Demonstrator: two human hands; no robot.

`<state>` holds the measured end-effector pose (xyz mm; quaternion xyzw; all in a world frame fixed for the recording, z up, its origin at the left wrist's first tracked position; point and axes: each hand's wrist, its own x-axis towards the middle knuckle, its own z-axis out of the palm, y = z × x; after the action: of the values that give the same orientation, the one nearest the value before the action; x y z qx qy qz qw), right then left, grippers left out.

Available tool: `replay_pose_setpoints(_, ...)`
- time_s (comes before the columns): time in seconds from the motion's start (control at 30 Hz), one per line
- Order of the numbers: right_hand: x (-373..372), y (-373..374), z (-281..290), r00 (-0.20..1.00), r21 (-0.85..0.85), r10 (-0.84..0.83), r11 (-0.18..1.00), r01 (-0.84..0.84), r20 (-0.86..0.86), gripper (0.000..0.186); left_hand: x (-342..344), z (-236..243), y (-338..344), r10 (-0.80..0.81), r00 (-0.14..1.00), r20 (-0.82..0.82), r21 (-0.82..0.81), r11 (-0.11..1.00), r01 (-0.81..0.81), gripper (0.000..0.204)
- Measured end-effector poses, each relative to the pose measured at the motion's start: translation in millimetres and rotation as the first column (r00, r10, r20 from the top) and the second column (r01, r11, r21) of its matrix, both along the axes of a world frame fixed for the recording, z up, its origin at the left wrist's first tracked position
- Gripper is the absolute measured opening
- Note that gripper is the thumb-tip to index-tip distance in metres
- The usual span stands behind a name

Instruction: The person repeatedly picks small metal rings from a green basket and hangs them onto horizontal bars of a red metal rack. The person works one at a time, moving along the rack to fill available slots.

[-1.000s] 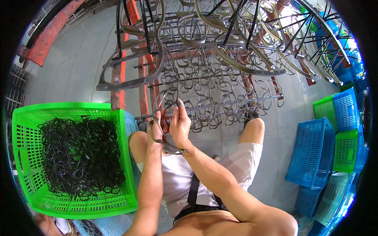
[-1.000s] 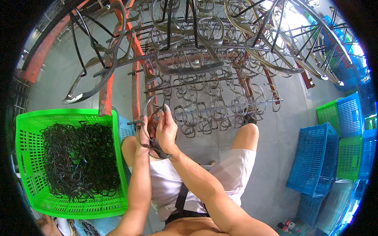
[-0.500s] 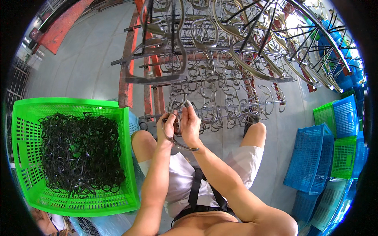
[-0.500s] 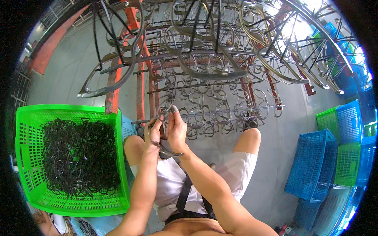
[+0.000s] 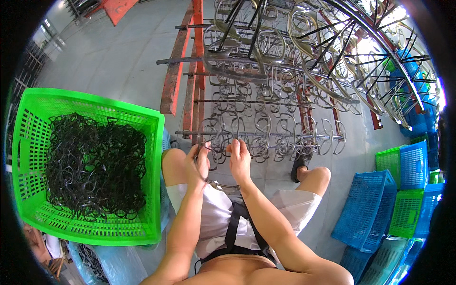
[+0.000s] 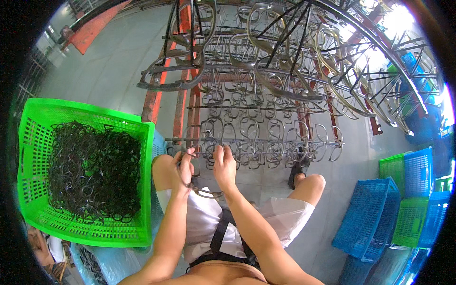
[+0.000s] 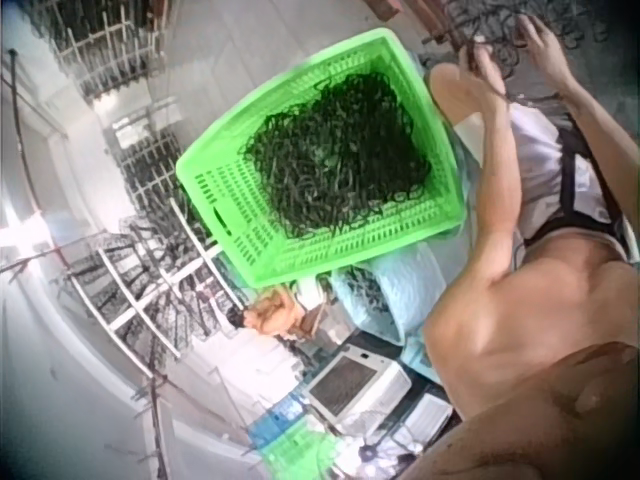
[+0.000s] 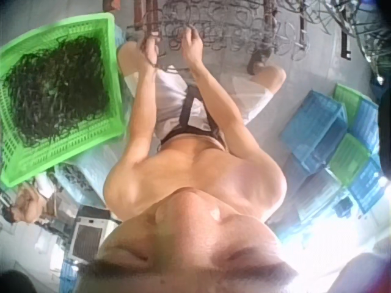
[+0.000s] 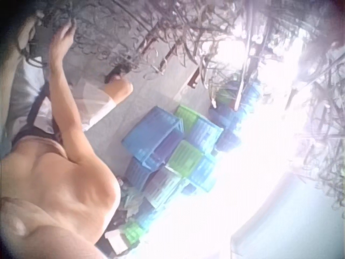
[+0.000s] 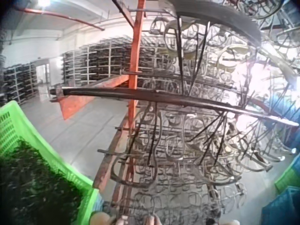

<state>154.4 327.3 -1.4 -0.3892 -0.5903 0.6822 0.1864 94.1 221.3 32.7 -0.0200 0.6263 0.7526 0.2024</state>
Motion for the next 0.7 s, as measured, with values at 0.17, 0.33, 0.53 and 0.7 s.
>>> replay_pose_setpoints(0.17,31,-19,-51,0.997,0.306,-0.053,0.952,0.035,0.051,0.043,19,20,-50,-0.101,0.994,0.029,0.026,0.995,0.1,0.013)
replay_pose_setpoints(0.33,70,-24,-38,0.978,0.206,0.087,0.97,-0.126,0.189,0.036,41,36,-76,-0.319,0.917,-0.238,-0.124,0.947,0.297,0.02)
replay_pose_setpoints(0.53,107,25,73,0.714,0.779,0.7,0.434,-0.453,0.025,0.031,54,53,-57,-0.759,0.649,-0.05,-0.116,0.65,0.751,0.014)
replay_pose_setpoints(0.7,143,76,103,0.654,0.392,0.757,0.605,-0.694,-0.011,0.014,42,57,-26,-0.713,0.699,0.056,0.054,0.701,0.711,0.02)
